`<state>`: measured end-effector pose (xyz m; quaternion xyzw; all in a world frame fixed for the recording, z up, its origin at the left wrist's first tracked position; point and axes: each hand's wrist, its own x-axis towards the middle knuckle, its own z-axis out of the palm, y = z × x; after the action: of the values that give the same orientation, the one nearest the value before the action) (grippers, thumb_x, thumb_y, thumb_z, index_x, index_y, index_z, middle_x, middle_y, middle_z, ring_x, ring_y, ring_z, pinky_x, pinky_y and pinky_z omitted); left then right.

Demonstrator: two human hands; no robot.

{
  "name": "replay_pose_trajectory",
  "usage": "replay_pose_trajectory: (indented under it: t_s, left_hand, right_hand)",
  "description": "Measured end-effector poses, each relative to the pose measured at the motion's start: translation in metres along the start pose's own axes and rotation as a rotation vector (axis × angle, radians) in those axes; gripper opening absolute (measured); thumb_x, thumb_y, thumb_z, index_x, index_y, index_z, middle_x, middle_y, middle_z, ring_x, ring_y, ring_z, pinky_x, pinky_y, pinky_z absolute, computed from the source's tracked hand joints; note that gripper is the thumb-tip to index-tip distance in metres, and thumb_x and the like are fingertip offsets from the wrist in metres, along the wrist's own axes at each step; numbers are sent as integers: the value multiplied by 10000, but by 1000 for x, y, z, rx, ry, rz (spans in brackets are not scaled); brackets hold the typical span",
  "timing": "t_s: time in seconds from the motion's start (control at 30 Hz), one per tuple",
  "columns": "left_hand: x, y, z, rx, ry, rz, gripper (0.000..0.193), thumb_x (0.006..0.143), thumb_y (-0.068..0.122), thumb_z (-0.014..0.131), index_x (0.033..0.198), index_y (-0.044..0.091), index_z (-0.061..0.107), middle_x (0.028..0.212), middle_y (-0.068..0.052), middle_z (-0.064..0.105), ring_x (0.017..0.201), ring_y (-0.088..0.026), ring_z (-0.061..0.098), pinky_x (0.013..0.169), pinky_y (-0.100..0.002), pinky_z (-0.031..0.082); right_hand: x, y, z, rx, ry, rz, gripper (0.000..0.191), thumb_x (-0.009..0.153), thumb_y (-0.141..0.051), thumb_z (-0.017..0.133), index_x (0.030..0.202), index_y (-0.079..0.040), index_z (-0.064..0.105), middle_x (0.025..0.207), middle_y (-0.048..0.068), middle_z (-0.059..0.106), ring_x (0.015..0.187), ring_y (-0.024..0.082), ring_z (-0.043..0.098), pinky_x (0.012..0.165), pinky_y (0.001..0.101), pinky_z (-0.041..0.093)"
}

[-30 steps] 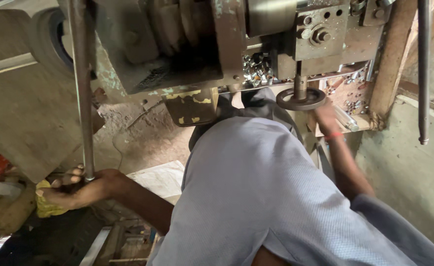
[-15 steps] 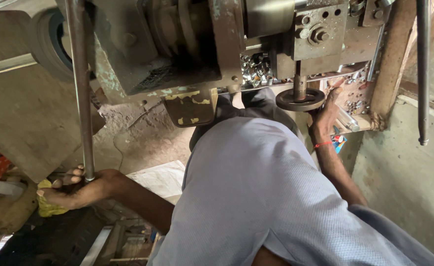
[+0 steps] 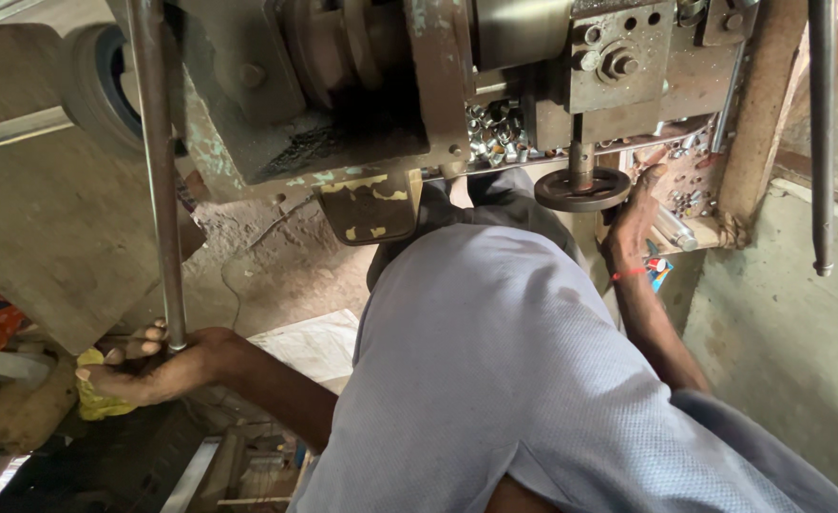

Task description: The person operates an industrial metalworking machine by pulling a long lever and turning a manual wheel to process metal components.

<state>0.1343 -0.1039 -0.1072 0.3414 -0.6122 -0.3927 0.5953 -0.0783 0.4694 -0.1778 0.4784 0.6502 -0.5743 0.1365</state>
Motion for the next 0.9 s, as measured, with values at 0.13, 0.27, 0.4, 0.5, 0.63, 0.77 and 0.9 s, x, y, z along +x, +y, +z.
replay_pose_trajectory:
  t_s: [0.13,0.27,0.4,0.5,0.63,0.77,0.9]
  left_hand:
    - [-2,-4,-5,235,-38,160,528,1114,439,484,1469,57,567,1010,-12,508,713,-112,461,516,-229,400]
    - [0,-12,-9,-42,8,55,545,1122,383,438,1474,-6,587,1018,-44,521,702,-108,432,565,-231,382]
    - [-1,-8,-3,213,-119,276,489,1135,328,437,1498,16,535,1121,-59,561,754,-114,456,579,-206,405]
    - [-8,9,9,618,-173,578,449,1139,308,434,1516,63,447,1281,-111,557,967,-193,556,827,-296,514]
    - [-15,32,30,704,-250,627,460,1157,291,490,1533,40,406,1189,-42,573,854,-58,504,697,-176,477]
    - [-26,43,33,865,-180,814,499,1130,351,481,1519,52,390,1220,-88,543,926,-137,542,756,-246,511]
    - [-26,38,23,764,-177,678,483,1131,363,471,1499,58,399,1237,-103,544,961,-174,559,773,-279,531]
  right_hand:
    - [-29,15,8,-244,-315,-212,504,1028,-555,515,1185,-97,655,845,-10,597,667,110,528,539,291,412]
    - [-16,38,34,-601,-606,-531,386,1022,-379,563,1248,-69,601,1041,16,655,871,135,625,716,316,512]
    - [15,16,13,-808,-479,-417,355,1002,-274,523,1240,-46,659,1059,66,698,952,167,639,831,339,497]
    - [13,-5,-24,-761,-492,-165,369,1000,-226,493,1221,-25,709,1049,121,727,988,216,651,889,364,499]
    - [-14,-7,-14,-921,-1024,-300,560,854,-218,446,1331,-80,704,1264,145,597,1033,263,642,899,363,492]
    - [0,-1,21,-992,-719,-146,374,1027,-358,549,1165,-51,712,1065,150,743,985,291,685,834,426,524]
    - [28,-10,23,-1162,-844,-1057,377,963,-121,523,1241,-152,776,1138,156,743,1015,312,668,870,424,538]
